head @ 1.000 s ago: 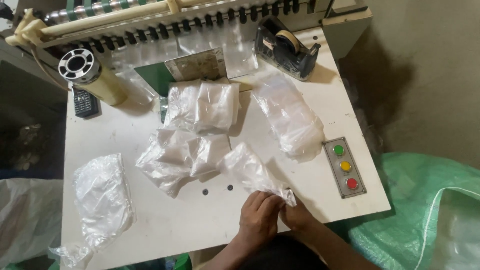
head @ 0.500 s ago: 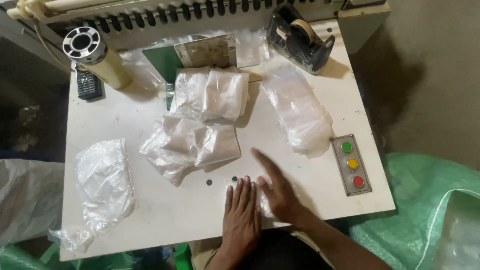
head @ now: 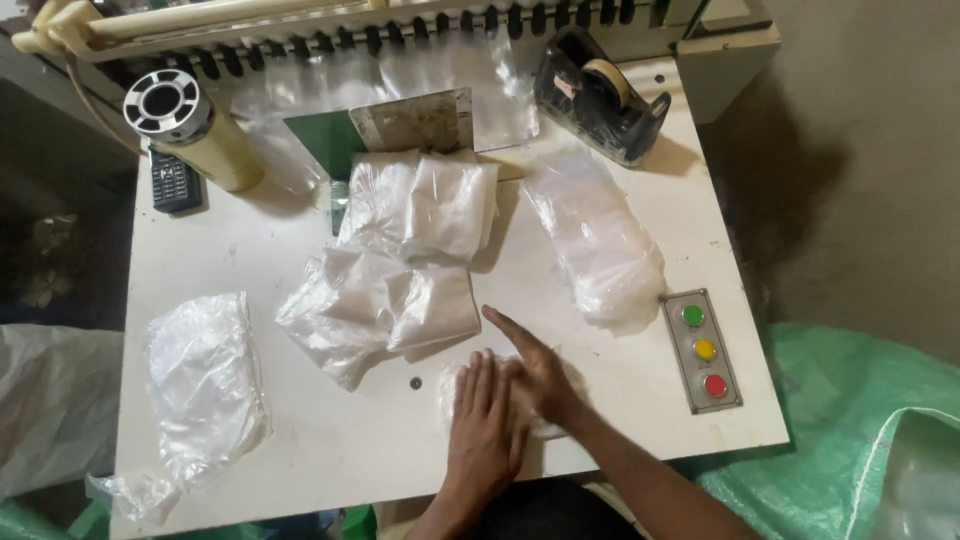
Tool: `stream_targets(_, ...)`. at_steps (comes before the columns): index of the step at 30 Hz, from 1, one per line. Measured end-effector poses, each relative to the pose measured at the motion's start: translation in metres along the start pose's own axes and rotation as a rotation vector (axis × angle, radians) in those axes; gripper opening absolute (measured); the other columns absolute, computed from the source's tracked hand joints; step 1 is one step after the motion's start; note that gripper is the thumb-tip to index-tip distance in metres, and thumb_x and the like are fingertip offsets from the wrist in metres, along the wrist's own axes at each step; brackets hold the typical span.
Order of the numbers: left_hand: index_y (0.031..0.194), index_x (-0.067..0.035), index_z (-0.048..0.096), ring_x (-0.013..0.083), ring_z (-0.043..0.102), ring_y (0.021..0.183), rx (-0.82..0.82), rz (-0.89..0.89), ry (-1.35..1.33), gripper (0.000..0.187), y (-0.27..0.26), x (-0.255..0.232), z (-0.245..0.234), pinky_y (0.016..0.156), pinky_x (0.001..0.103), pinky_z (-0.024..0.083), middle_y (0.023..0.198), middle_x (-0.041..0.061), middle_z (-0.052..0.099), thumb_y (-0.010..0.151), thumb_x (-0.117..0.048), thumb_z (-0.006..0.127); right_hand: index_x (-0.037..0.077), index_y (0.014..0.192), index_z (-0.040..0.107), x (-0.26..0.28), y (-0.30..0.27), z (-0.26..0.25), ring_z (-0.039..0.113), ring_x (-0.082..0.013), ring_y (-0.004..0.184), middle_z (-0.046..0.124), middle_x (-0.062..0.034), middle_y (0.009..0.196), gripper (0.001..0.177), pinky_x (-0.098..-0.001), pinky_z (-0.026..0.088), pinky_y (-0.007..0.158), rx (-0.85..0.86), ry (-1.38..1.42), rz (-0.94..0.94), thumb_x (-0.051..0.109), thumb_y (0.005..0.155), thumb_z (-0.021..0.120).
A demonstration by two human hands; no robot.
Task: Folding and stacking small plastic bags on a factory workbench.
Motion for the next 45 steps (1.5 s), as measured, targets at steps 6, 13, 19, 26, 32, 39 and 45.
stream_targets(6,0.106,0.005,0.062,0.0445,0.055,0.116,-0.001,0.457,-0.203,0.015,-0.001,-0.032,-0.017,0.095,0.055,0.047,0.142,0.028,0.055,0.094,0.004,0.055,-0.003,0.128,0.061,-0.011,-0.018,-0.089,0.071,-0.0314,0.113,0.071,-0.0209,0.125,0.037,-0.0417,0.063,0.096,-0.270,0.617,0.424,-0.006,0.093,0.049)
stream_targets(13,0.092,-0.006,0.066,0.0198,0.061,0.078,-0.026,-0.859,-1.492,0.018,0.031,-0.022,-0.053,0.070,0.034,0.052,0.085,0.007,0.066,0.099,-0.023,0.066,0.000,0.128,0.069,-0.006,-0.079,-0.067,0.072,-0.0254,0.114,0.078,-0.0152,0.123,0.047,-0.0379,0.059,0.100,0.127,0.566,0.659,0.001,0.082,0.078)
stream_targets(19,0.132,-0.007,0.065,0.0287,0.061,0.113,-0.198,-0.503,-0.586,0.042,0.013,0.009,-0.022,0.094,0.041,0.054,0.127,0.012,0.062,0.098,-0.030,0.059,0.013,0.119,0.075,0.004,-0.057,-0.069,0.066,-0.0117,0.082,0.070,-0.0001,0.103,0.034,-0.0257,0.056,0.075,-0.108,-0.145,0.477,0.016,0.086,0.079)
stream_targets(26,0.083,-0.009,0.062,0.0235,0.047,0.071,-0.005,-0.052,-0.253,0.012,0.034,0.006,-0.027,0.065,0.037,0.039,0.082,0.006,0.064,0.094,-0.004,0.062,0.012,0.097,0.068,0.005,-0.020,-0.053,0.068,-0.0191,0.090,0.069,-0.0008,0.100,0.007,-0.0322,0.050,0.079,0.343,-0.207,0.275,0.016,0.096,0.063)
stream_targets(32,0.109,-0.012,0.072,0.0239,0.063,0.080,0.287,-0.213,-0.440,0.045,0.023,0.028,-0.031,0.085,0.038,0.046,0.083,0.002,0.075,0.091,-0.053,0.070,0.023,0.132,0.071,0.010,-0.021,-0.058,0.070,-0.0173,0.094,0.077,0.0012,0.112,0.047,-0.0315,0.051,0.082,0.530,-0.236,0.468,0.047,0.093,0.063)
stream_targets(39,0.083,-0.012,0.072,0.0268,0.060,0.074,0.276,-0.118,-0.434,0.014,0.026,0.029,-0.027,0.075,0.040,0.046,0.076,0.004,0.070,0.094,-0.019,0.068,0.012,0.098,0.072,0.009,-0.030,-0.036,0.054,-0.0204,0.102,0.060,-0.0020,0.103,0.019,-0.0363,0.047,0.087,0.490,-0.361,0.244,0.031,0.097,0.067)
stream_targets(45,0.088,-0.018,0.074,0.0224,0.061,0.103,0.355,-0.415,-0.593,0.024,0.038,0.038,-0.060,0.090,0.037,0.048,0.104,0.003,0.063,0.079,-0.039,0.083,0.013,0.112,0.062,0.030,-0.023,-0.035,0.066,-0.0219,0.095,0.063,-0.0038,0.115,0.029,-0.0348,0.049,0.084,0.571,-0.165,0.358,0.036,0.104,0.047)
Point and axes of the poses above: each hand's wrist, its own y-axis towards the middle knuckle, its own z-axis out of the palm, x = y × z, the point moved 2 cm from there along y, towards the middle knuckle
